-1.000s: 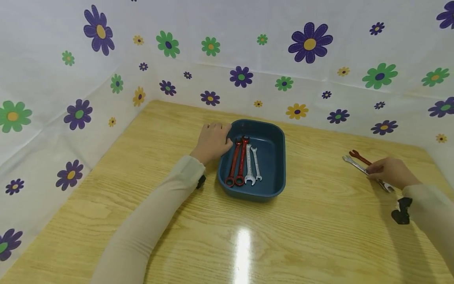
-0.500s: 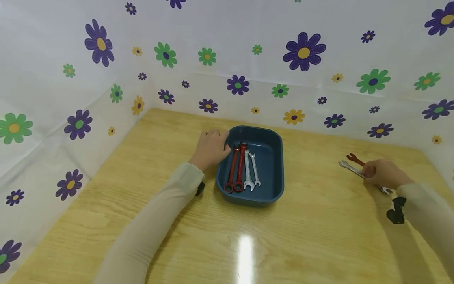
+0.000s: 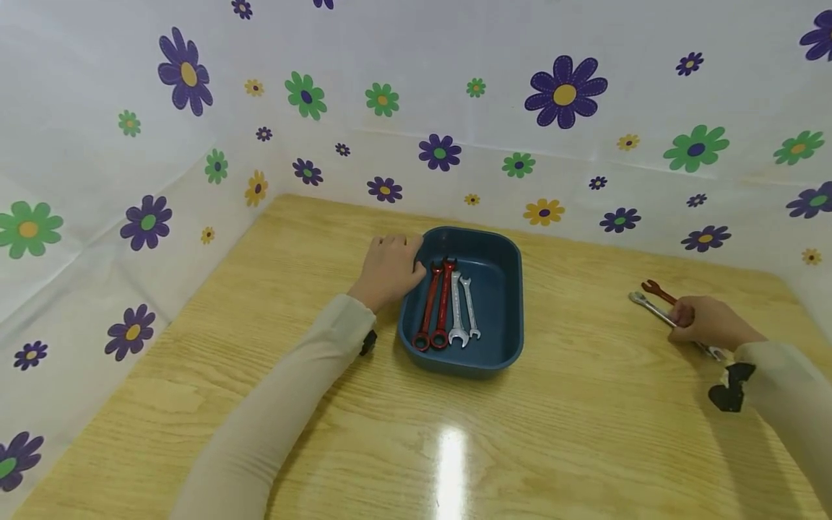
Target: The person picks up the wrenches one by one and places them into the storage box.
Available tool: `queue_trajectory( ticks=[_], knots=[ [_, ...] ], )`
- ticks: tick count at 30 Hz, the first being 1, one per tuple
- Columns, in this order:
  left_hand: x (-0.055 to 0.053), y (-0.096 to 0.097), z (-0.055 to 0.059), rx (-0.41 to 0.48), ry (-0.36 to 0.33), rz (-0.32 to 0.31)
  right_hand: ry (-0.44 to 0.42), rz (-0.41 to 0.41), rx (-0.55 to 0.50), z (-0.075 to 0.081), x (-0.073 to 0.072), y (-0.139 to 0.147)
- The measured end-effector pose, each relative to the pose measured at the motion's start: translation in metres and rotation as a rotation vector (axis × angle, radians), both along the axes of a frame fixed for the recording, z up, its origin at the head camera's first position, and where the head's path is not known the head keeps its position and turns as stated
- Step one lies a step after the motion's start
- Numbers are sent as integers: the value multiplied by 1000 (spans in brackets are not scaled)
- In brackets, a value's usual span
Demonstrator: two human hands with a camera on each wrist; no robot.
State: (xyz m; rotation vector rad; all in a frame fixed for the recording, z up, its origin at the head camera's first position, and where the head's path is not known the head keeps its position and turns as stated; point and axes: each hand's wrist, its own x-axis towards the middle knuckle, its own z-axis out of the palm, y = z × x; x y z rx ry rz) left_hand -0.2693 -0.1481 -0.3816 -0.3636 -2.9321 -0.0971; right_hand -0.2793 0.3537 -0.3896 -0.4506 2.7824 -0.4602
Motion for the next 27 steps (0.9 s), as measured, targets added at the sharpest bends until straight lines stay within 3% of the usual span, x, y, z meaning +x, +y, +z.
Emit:
queue_trajectory(
  ticks=[16,27],
  knots=[
    [0,0,-1,0,6,4,-78,-51,-2,3,-1,2],
    [3,-1,-1,14,18,-15,-93,-119,-9,6,7,-10]
  ],
)
